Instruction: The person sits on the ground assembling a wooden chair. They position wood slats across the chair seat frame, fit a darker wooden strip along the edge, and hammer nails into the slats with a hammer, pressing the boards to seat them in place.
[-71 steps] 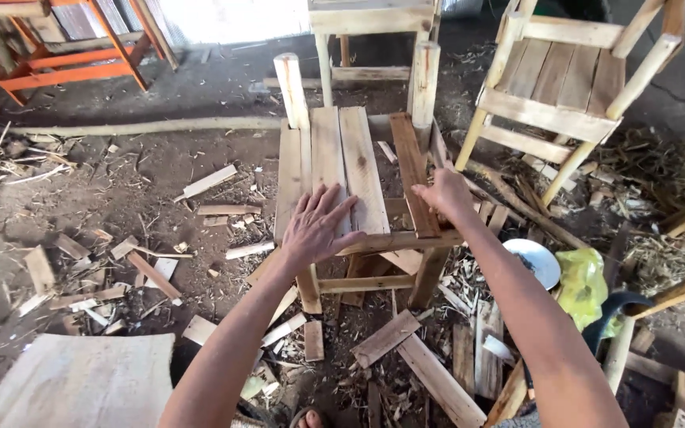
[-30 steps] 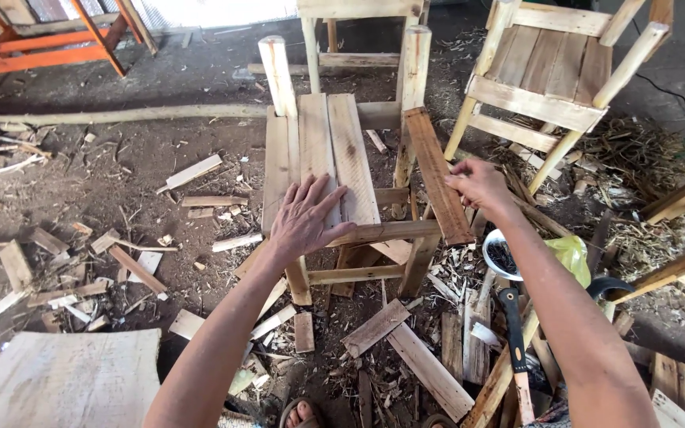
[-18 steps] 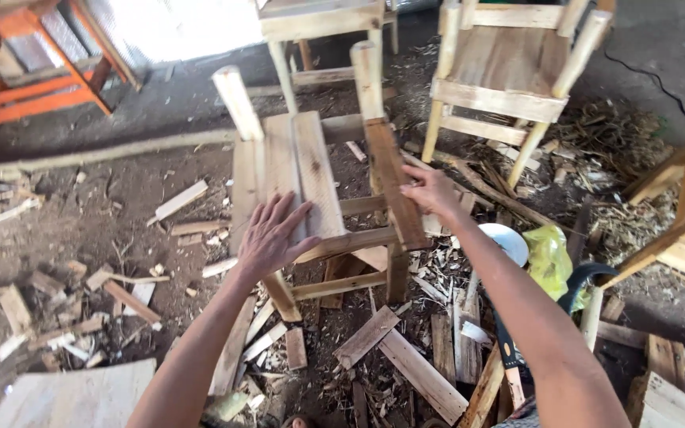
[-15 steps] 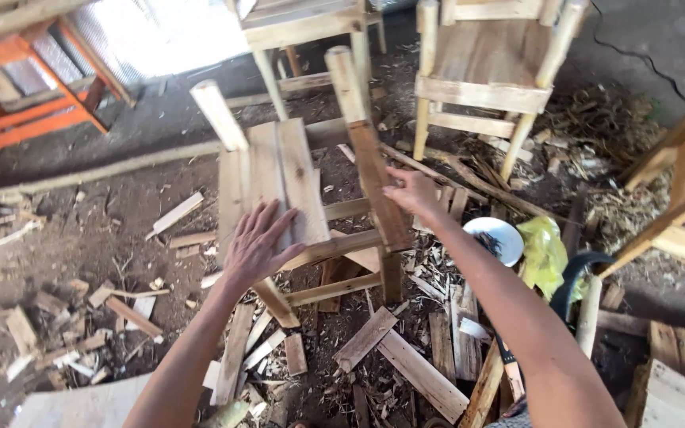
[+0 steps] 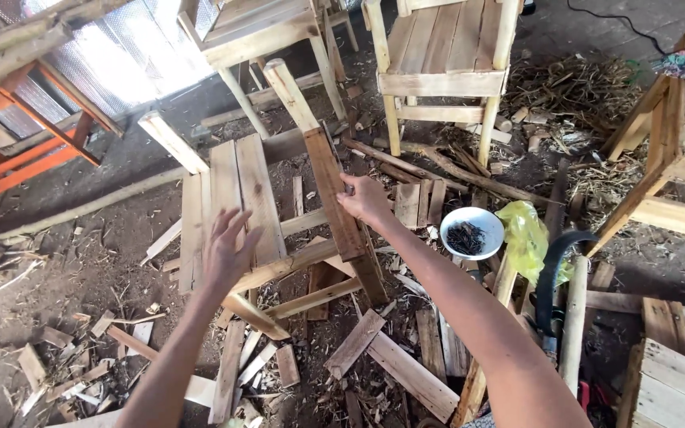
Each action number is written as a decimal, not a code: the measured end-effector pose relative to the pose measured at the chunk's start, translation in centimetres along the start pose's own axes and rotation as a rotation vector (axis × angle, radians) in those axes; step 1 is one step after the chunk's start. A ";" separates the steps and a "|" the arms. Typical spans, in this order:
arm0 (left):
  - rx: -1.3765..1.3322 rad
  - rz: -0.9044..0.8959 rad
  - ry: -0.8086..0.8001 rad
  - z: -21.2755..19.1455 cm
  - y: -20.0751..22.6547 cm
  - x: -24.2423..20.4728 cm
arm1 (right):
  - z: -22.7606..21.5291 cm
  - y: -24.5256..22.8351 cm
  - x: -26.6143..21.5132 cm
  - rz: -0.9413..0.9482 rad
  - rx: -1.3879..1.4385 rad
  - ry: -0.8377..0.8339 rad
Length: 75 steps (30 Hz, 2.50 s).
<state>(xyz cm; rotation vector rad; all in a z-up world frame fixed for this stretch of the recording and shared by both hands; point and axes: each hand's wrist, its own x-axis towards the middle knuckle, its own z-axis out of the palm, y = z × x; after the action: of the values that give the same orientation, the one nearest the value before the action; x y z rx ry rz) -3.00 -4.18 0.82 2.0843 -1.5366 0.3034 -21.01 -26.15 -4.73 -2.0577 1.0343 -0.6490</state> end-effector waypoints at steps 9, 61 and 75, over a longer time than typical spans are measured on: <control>-0.142 -0.382 -0.160 14.6 3.7 6.0 | 1.4 1.3 1.0 -0.047 0.003 0.047; -1.356 -0.668 -0.035 12.1 9.3 6.1 | -7.0 -3.8 -3.6 0.214 0.628 -0.185; -1.284 -0.742 0.045 14.8 7.2 6.5 | -1.7 1.4 0.5 0.108 0.325 0.000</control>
<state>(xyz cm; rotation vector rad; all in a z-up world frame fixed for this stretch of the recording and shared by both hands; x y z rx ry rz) -9.50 -18.97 -6.43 1.3476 -0.4887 -0.7209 -22.54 -27.83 -4.73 -1.7100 0.9622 -0.7100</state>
